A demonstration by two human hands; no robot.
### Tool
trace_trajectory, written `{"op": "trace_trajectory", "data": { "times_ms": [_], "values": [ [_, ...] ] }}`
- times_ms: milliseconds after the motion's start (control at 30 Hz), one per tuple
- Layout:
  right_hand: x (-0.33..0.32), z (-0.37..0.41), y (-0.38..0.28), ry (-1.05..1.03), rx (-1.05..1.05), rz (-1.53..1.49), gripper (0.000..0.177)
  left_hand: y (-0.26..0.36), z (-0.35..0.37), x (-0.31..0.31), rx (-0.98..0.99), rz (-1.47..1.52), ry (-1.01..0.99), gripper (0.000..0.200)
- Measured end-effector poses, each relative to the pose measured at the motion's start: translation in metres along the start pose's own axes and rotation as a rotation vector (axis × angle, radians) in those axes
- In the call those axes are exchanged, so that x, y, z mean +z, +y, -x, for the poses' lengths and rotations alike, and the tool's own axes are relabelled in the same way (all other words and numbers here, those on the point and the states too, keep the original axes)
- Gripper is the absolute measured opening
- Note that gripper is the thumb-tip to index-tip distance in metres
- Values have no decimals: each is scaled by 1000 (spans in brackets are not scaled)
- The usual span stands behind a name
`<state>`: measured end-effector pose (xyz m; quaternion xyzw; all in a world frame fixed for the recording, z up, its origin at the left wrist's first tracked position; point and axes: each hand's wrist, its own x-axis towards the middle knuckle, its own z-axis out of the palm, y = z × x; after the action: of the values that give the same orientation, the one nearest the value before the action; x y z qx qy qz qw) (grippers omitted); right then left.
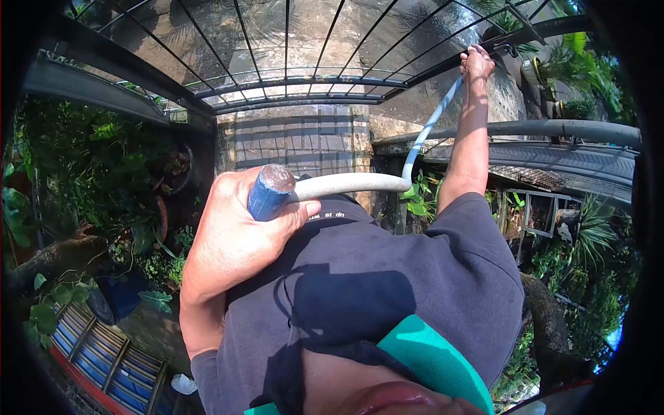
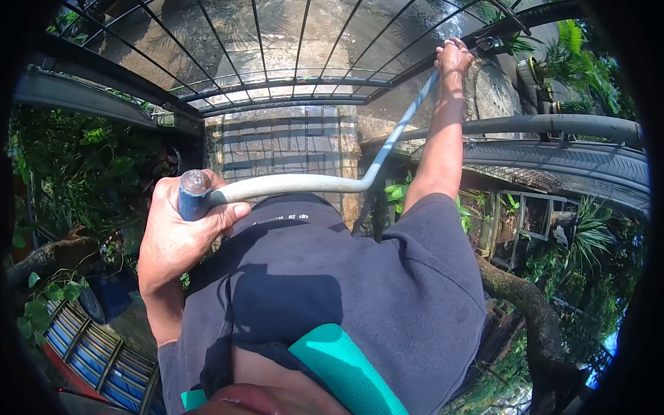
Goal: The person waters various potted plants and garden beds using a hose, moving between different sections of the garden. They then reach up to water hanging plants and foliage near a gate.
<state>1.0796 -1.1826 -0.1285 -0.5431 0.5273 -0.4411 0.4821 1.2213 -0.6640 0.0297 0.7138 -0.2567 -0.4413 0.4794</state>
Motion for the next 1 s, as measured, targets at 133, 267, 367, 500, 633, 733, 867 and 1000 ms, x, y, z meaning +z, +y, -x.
{"op": "trace_trajectory", "data": {
  "times_ms": [133,267,367,500,633,733,867,1000],
  "values": [
    [-13,-22,18,-129,31,-158,19,7,-9,-13,-175,72,-101,22],
    [-12,-23,20,-96,8,-171,19,-10,-17,-21,-205,-25,-263,21],
    [0,4,-1,37,16,54,19,-21,-19,-20,-253,17,-296,32],
    [0,5,-3,42,-5,59,20,-17,-23,-27,-267,-45,-325,26],
    [1,9,-12,44,-14,33,20,-22,-25,-41,-253,-102,-370,35],
    [5,15,-18,50,-20,67,19,-22,-25,-46,-217,-131,-390,37],
    [6,10,-18,67,-42,85,19,-24,-25,-45,-219,-189,-410,39],
    [11,12,-18,93,-90,47,19,-30,-23,-42,-206,-145,-409,39]
  ]
}}
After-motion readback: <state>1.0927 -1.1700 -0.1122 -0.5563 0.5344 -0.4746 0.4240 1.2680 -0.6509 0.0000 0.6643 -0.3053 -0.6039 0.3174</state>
